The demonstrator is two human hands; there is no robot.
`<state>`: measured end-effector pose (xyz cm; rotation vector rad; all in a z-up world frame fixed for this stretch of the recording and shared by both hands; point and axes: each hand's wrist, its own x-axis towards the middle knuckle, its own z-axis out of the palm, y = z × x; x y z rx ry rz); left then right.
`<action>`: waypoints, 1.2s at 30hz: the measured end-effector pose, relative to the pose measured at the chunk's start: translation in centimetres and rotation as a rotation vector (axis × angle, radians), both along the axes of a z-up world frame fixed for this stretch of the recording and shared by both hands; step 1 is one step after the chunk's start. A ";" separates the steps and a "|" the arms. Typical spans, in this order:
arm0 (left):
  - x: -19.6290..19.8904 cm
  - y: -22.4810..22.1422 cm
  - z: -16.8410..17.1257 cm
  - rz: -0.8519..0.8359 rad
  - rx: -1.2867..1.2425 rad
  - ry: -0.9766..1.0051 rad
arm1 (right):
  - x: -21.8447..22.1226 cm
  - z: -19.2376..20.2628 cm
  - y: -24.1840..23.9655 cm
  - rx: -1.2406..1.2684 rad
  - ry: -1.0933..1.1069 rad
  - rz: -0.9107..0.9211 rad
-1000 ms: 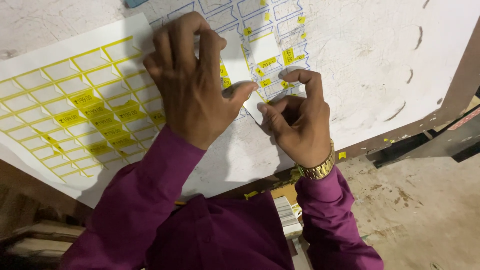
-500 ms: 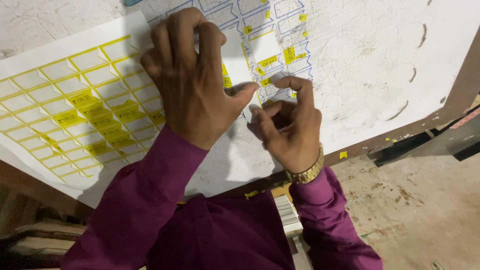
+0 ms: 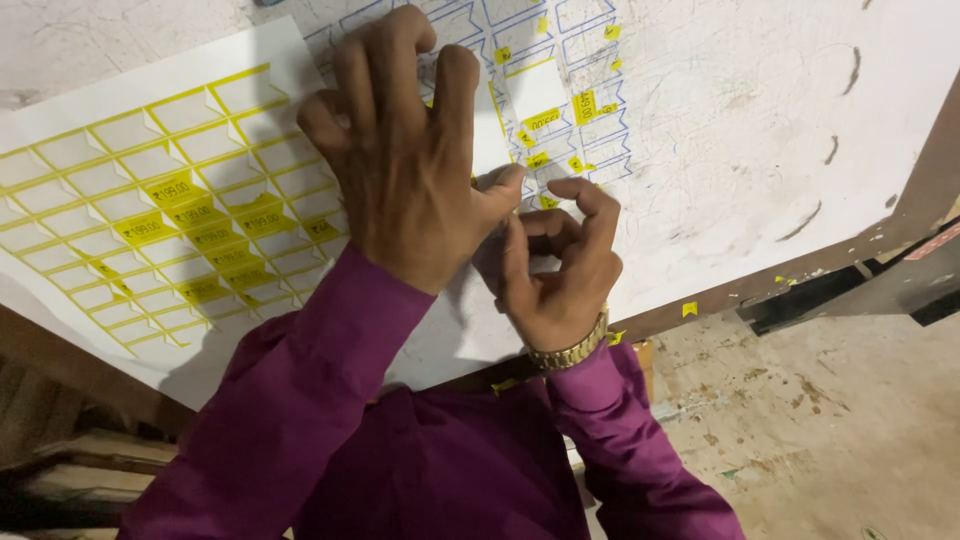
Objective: Removing small yellow price labels from a backing sheet and applying them to a layout or sorting area.
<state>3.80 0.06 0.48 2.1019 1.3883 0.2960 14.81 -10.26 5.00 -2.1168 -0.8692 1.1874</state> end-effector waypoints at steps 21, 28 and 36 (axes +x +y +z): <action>-0.6 0.7 0.1 -0.005 -0.059 -0.075 | -0.9 -1.0 -2.5 0.131 -0.117 -0.045; -0.9 0.6 -0.2 -0.020 -0.040 -0.075 | -0.6 -1.4 -6.3 0.244 -0.097 0.028; -1.3 0.1 -0.6 -0.031 0.038 -0.060 | 1.1 -1.4 -6.8 0.153 0.055 -0.055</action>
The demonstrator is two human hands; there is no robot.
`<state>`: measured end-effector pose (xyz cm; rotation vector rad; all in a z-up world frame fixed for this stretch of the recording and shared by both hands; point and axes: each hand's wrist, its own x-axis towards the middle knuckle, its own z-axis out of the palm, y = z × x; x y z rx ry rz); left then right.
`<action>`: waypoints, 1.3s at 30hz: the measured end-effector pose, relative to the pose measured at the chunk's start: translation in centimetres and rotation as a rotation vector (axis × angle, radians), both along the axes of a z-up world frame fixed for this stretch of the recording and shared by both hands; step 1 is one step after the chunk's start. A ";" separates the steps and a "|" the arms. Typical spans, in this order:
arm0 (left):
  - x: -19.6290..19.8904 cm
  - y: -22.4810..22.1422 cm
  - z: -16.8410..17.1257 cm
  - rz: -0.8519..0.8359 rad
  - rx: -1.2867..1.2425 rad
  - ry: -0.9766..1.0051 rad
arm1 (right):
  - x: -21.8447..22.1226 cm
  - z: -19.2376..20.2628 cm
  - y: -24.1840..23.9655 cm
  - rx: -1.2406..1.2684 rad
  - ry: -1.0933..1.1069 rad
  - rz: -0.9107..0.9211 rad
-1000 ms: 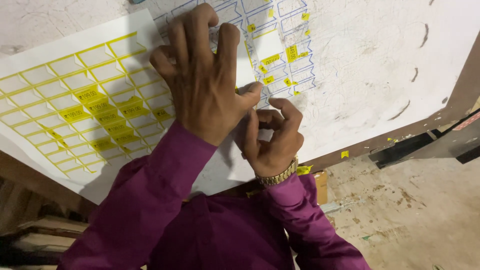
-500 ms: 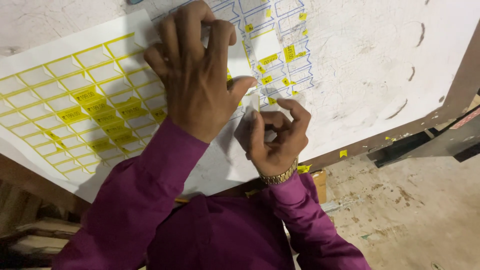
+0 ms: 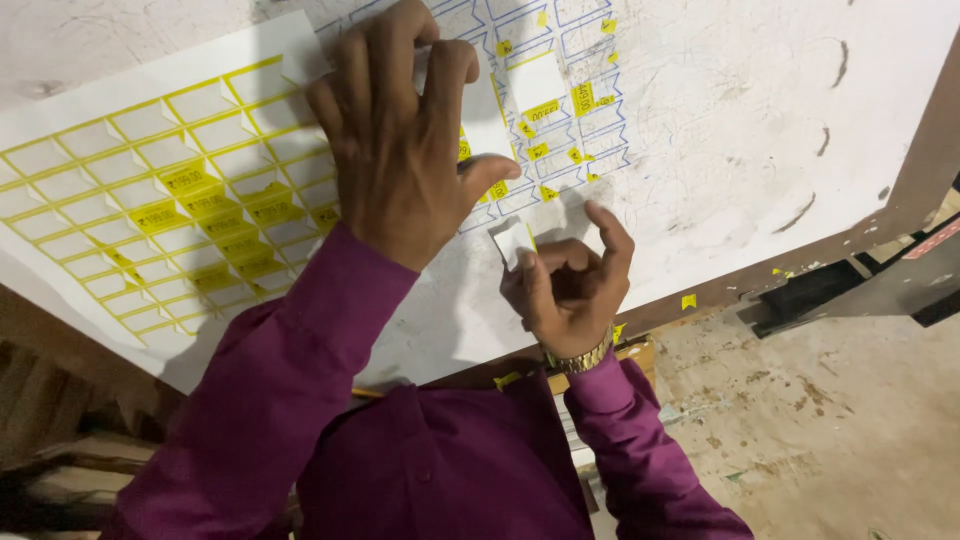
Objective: Removing small yellow price labels from a backing sheet and applying them to a layout or sorting area.
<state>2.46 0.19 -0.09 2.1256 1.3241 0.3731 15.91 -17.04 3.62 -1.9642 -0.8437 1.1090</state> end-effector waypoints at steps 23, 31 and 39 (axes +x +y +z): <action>0.1 3.5 -3.7 0.212 0.097 -0.237 | -0.4 0.1 0.2 0.202 -0.133 0.065; 0.6 0.4 0.2 0.220 0.225 -0.105 | -0.5 -0.1 0.1 0.246 -0.141 -0.015; 0.4 -5.7 1.6 0.233 0.185 -0.031 | -0.3 0.0 -2.4 0.330 0.062 -0.077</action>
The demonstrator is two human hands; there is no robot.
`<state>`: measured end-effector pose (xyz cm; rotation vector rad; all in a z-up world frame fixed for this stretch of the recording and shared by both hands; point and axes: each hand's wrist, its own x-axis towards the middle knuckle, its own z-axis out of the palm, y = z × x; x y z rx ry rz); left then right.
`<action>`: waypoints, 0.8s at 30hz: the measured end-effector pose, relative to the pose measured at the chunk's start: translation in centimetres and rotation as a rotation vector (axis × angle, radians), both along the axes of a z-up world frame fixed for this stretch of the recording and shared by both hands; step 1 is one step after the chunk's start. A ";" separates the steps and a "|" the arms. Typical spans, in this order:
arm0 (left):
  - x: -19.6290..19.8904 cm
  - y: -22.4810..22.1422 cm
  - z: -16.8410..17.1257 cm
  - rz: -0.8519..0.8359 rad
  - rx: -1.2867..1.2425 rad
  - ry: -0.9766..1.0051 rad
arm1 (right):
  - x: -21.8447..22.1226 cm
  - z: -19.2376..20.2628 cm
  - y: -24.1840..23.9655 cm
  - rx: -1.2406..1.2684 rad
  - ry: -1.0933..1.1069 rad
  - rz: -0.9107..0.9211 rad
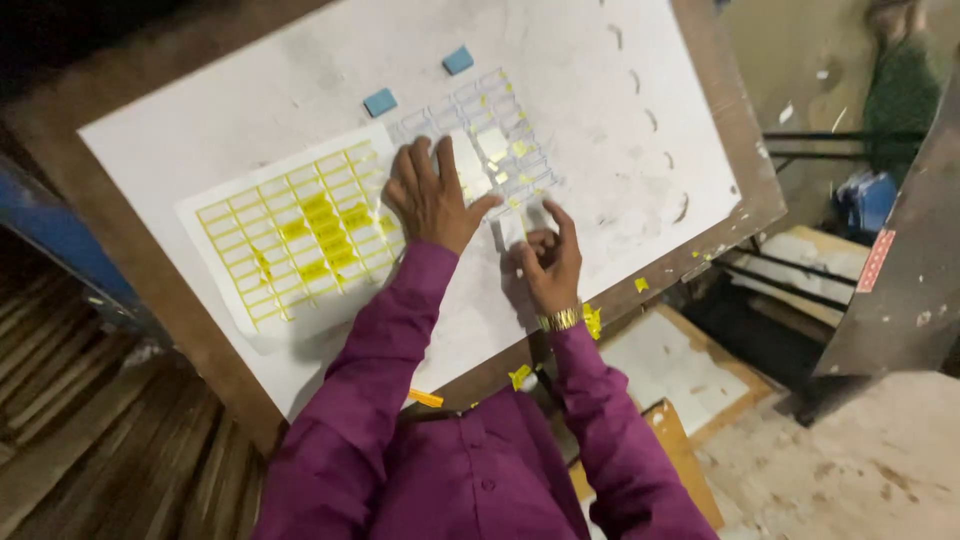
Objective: Removing small yellow price labels from a backing sheet and applying them to a layout or sorting area.
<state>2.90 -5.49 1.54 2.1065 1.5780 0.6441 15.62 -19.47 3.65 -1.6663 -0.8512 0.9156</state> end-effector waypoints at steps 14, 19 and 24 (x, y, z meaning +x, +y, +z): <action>-8.2 -26.3 8.6 -0.092 -0.852 -0.986 | -6.3 8.5 -21.1 0.137 0.277 -0.046; -10.5 -32.4 9.6 -0.050 -0.863 -0.963 | -9.1 8.4 -28.1 0.172 0.250 0.008; -12.7 -37.4 10.7 -0.041 -0.724 -0.835 | -11.0 6.6 -32.5 0.089 0.456 0.008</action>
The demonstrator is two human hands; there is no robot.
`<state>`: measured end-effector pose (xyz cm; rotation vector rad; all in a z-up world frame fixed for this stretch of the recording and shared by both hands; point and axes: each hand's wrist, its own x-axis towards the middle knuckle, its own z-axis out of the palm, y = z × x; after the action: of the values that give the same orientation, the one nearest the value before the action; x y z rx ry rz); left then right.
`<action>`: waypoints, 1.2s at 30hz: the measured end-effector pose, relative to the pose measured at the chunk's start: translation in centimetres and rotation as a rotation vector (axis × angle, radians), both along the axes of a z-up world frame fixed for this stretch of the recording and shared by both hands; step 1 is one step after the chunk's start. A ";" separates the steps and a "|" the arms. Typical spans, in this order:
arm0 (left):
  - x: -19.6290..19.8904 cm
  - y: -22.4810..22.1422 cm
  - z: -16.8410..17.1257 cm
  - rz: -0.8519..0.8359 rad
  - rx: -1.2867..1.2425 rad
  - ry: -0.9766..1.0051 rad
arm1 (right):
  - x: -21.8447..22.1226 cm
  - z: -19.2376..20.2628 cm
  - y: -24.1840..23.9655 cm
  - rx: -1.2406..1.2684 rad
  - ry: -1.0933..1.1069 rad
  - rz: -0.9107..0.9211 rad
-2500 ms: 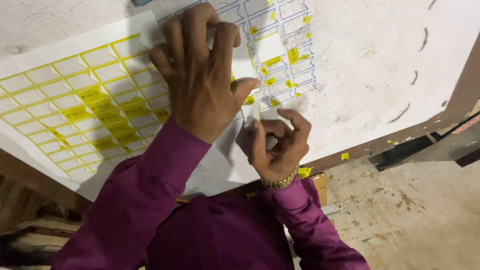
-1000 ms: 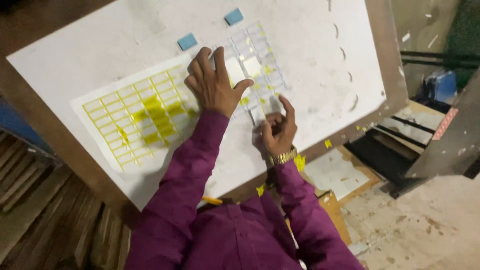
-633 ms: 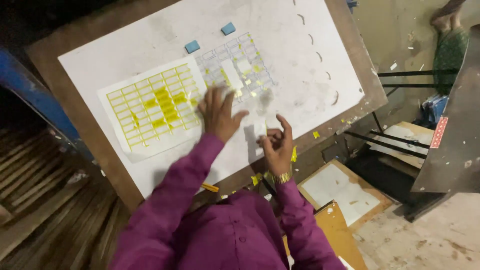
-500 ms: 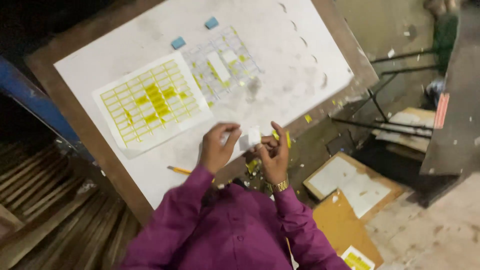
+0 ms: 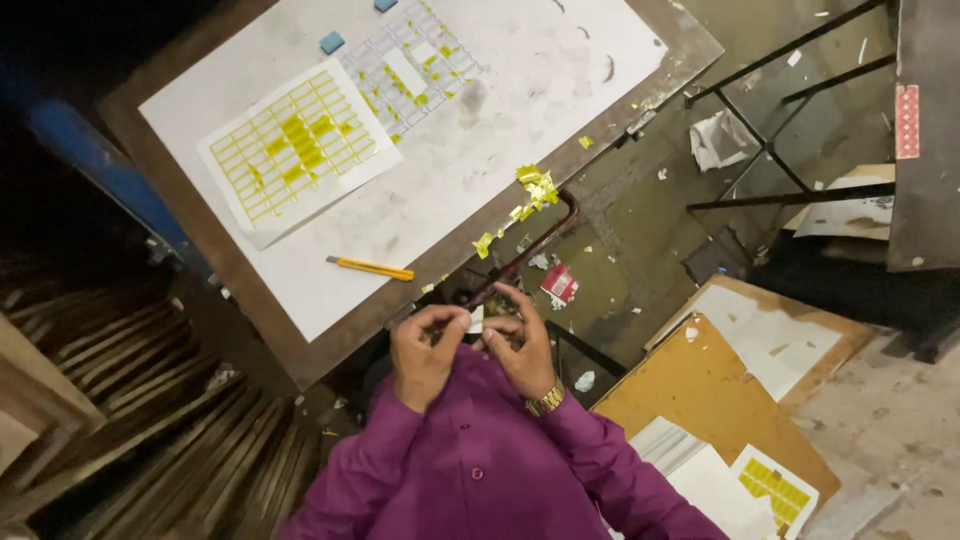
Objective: Removing small yellow price labels from a backing sheet and applying them to a layout or sorting area.
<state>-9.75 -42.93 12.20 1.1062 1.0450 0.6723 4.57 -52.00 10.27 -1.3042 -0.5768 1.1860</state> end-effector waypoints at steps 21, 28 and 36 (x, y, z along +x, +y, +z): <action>-7.7 1.8 7.2 -0.113 0.553 0.084 | -5.1 4.6 0.9 0.313 -0.386 0.092; -10.7 4.5 8.0 -0.141 0.454 0.026 | -8.4 6.3 4.4 0.211 -0.693 0.055; -12.4 6.5 8.0 -0.203 0.292 -0.016 | -10.3 8.5 6.6 0.295 -0.749 0.005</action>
<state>-22.13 -36.43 20.18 1.4359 0.8227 0.6823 -5.70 -45.39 18.81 -1.4666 -1.2416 0.5503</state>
